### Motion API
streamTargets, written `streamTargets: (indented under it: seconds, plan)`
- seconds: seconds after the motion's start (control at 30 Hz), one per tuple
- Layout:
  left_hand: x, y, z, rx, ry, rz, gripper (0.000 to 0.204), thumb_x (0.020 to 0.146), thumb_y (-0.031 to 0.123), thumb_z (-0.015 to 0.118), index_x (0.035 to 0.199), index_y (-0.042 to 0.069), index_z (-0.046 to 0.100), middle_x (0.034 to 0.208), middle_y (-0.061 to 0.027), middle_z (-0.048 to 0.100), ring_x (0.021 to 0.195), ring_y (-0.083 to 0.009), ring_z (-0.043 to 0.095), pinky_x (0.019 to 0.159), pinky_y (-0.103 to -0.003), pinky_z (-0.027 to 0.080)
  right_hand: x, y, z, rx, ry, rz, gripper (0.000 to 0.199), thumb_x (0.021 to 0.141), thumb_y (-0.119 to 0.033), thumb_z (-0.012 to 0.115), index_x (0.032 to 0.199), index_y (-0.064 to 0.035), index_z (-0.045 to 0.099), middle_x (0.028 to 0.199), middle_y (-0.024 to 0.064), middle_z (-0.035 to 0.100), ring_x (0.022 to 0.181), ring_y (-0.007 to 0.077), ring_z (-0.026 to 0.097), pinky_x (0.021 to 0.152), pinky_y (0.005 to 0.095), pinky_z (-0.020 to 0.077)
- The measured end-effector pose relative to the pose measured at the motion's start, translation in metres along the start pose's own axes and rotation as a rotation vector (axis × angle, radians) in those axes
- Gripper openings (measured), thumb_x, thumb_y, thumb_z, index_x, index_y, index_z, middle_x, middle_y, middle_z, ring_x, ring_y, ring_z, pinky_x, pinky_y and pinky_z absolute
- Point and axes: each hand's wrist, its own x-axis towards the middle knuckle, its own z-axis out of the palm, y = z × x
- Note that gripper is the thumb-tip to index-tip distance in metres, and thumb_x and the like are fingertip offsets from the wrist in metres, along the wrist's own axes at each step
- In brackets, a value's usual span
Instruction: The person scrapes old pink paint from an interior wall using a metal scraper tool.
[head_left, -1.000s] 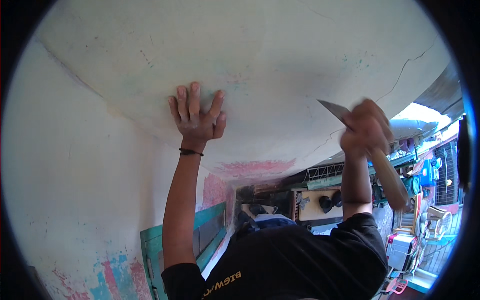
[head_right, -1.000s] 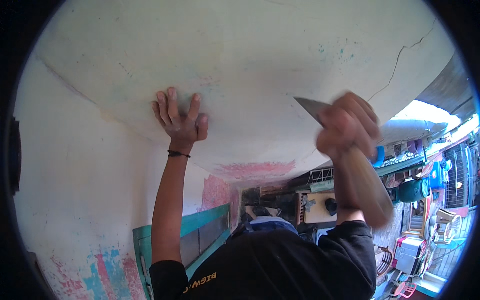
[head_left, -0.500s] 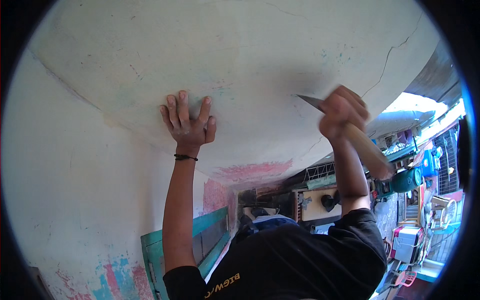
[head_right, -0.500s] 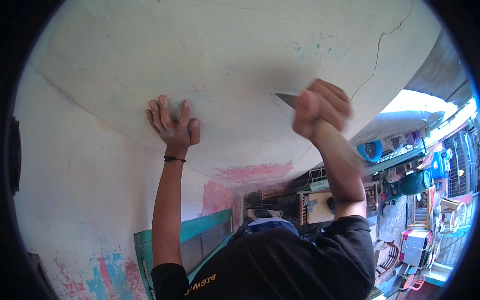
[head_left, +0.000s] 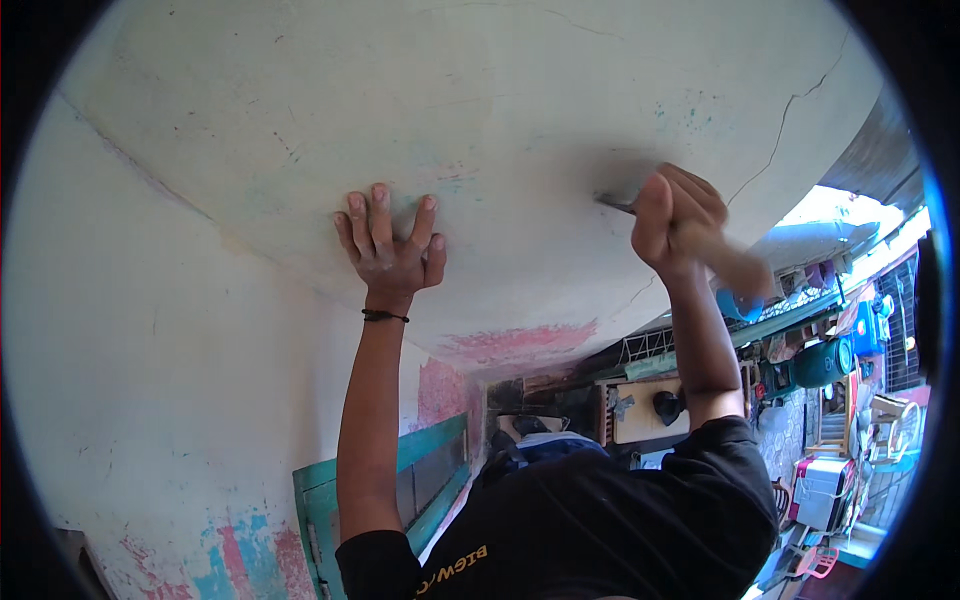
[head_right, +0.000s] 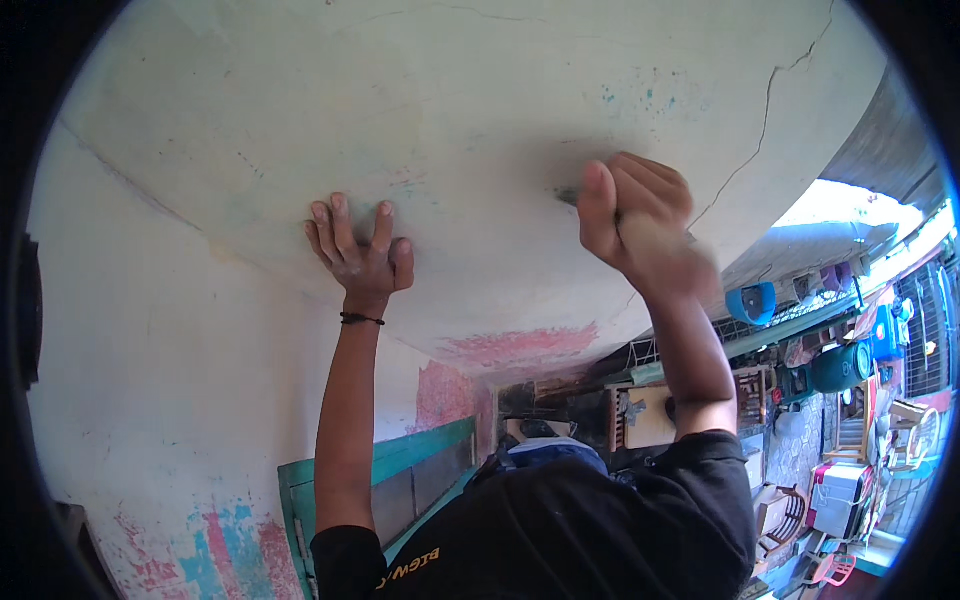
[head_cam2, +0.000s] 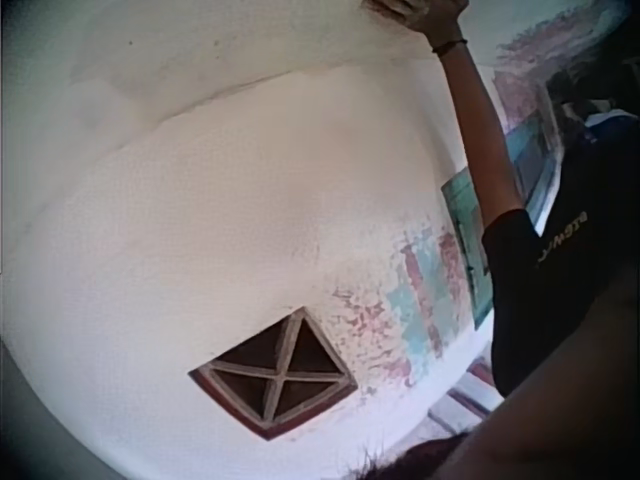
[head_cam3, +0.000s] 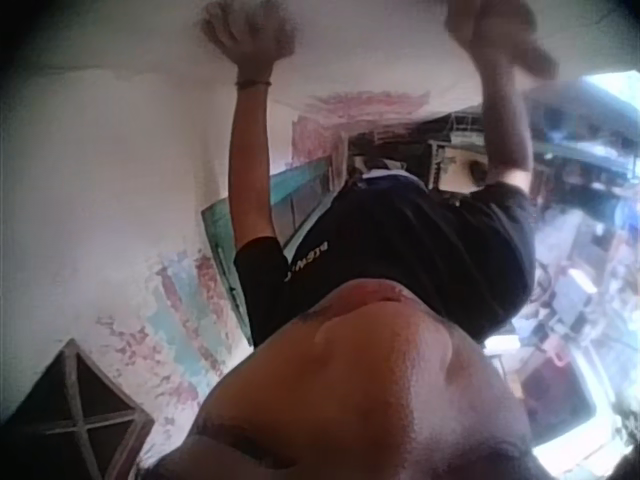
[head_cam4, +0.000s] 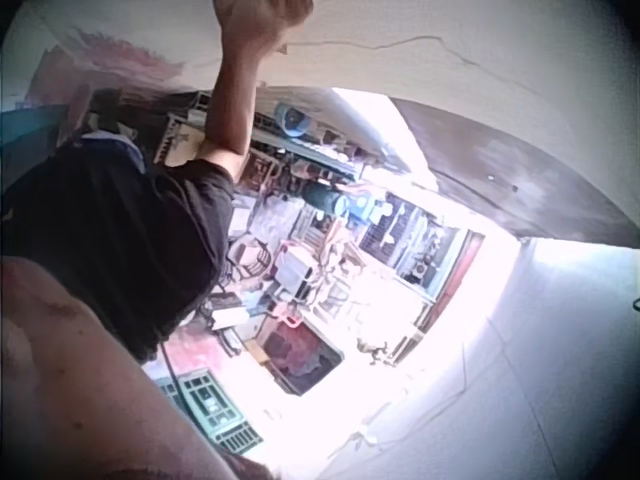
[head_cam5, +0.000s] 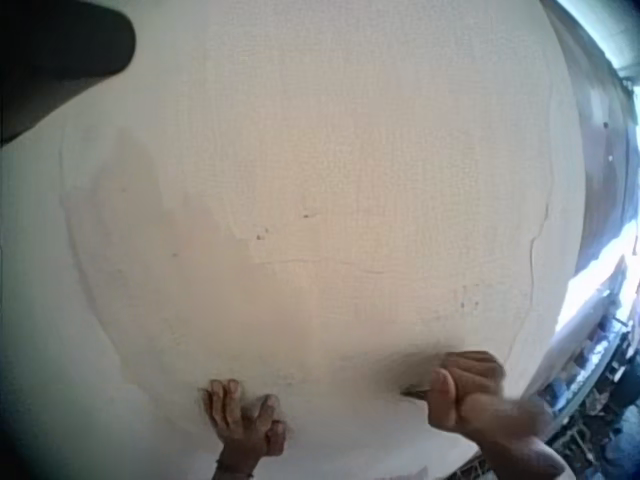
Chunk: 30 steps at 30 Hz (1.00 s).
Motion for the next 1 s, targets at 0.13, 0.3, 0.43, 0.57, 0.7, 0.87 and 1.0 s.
streamTargets:
  seconds: [0.13, 0.3, 0.43, 0.57, 0.7, 0.87, 1.0]
  plan:
    - [-0.003, 0.004, -0.003, -0.010, -0.002, -0.006, 0.048, 0.100, 0.043, 0.039, 0.144, 0.033, 0.053, 0.157, -0.0188, 0.037, 0.149, -0.0434, 0.027, 0.122, -0.061, 0.013, 0.000, -0.011, 0.004, 0.183, 0.322, 0.011, 0.041, 0.091, 0.003, 0.053, 0.054, -0.0054, 0.035, 0.051, 0.0061, 0.039, 0.040, 0.0182, 0.040, 0.041, 0.0359, 0.0283]
    - [-0.002, 0.002, -0.001, -0.009, -0.004, -0.006, 0.047, 0.100, 0.043, 0.039, 0.143, 0.033, 0.053, 0.156, -0.0189, 0.037, 0.149, -0.0434, 0.026, 0.122, -0.062, 0.013, 0.000, 0.004, 0.000, 0.040, 0.142, 0.081, 0.041, 0.091, 0.001, 0.054, 0.052, -0.0038, 0.041, 0.048, 0.0053, 0.045, 0.039, 0.0177, 0.045, 0.041, 0.0299, 0.0326]
    - [0.000, 0.000, -0.001, -0.016, -0.002, -0.001, 0.046, 0.100, 0.043, 0.039, 0.143, 0.033, 0.053, 0.156, -0.0189, 0.038, 0.149, -0.0434, 0.026, 0.122, -0.062, 0.013, 0.000, -0.001, 0.002, 0.223, 0.343, 0.123, 0.042, 0.091, 0.001, 0.054, 0.052, -0.0047, 0.037, 0.047, 0.0053, 0.041, 0.037, 0.0174, 0.040, 0.040, 0.0324, 0.0294]
    - [0.001, -0.001, 0.001, 0.014, -0.013, -0.003, 0.046, 0.100, 0.043, 0.040, 0.143, 0.034, 0.053, 0.156, -0.0186, 0.037, 0.149, -0.0433, 0.026, 0.122, -0.062, 0.014, -0.003, 0.005, 0.006, 0.024, 0.073, -0.071, 0.041, 0.090, 0.001, 0.055, 0.053, -0.0041, 0.038, 0.046, 0.0044, 0.041, 0.037, 0.0174, 0.040, 0.039, 0.0324, 0.0285]
    - [-0.002, -0.001, 0.003, -0.013, 0.006, 0.004, 0.047, 0.099, 0.043, 0.040, 0.143, 0.034, 0.053, 0.157, -0.0182, 0.035, 0.149, -0.0434, 0.026, 0.122, -0.062, 0.013, -0.008, 0.008, 0.004, 0.078, 0.211, -0.015, 0.043, 0.089, 0.004, 0.055, 0.053, -0.0056, 0.034, 0.046, 0.0033, 0.036, 0.037, 0.0140, 0.036, 0.039, 0.0339, 0.0240]
    - [0.001, 0.000, 0.001, -0.002, 0.006, 0.009, 0.047, 0.099, 0.042, 0.040, 0.144, 0.034, 0.051, 0.158, -0.0183, 0.034, 0.150, -0.0433, 0.025, 0.122, -0.062, 0.014, -0.002, 0.003, 0.004, 0.169, 0.366, 0.061, 0.042, 0.089, 0.004, 0.055, 0.054, -0.0059, 0.034, 0.047, 0.0032, 0.036, 0.038, 0.0152, 0.035, 0.040, 0.0331, 0.0250]
    - [-0.005, 0.001, -0.003, -0.003, -0.005, 0.005, 0.049, 0.098, 0.042, 0.041, 0.145, 0.033, 0.050, 0.158, -0.0186, 0.034, 0.150, -0.0436, 0.025, 0.122, -0.062, 0.014, -0.001, 0.000, 0.003, -0.020, 0.072, 0.004, 0.043, 0.094, -0.005, 0.049, 0.052, -0.0030, 0.041, 0.048, 0.0064, 0.046, 0.039, 0.0184, 0.045, 0.040, 0.0306, 0.0310]
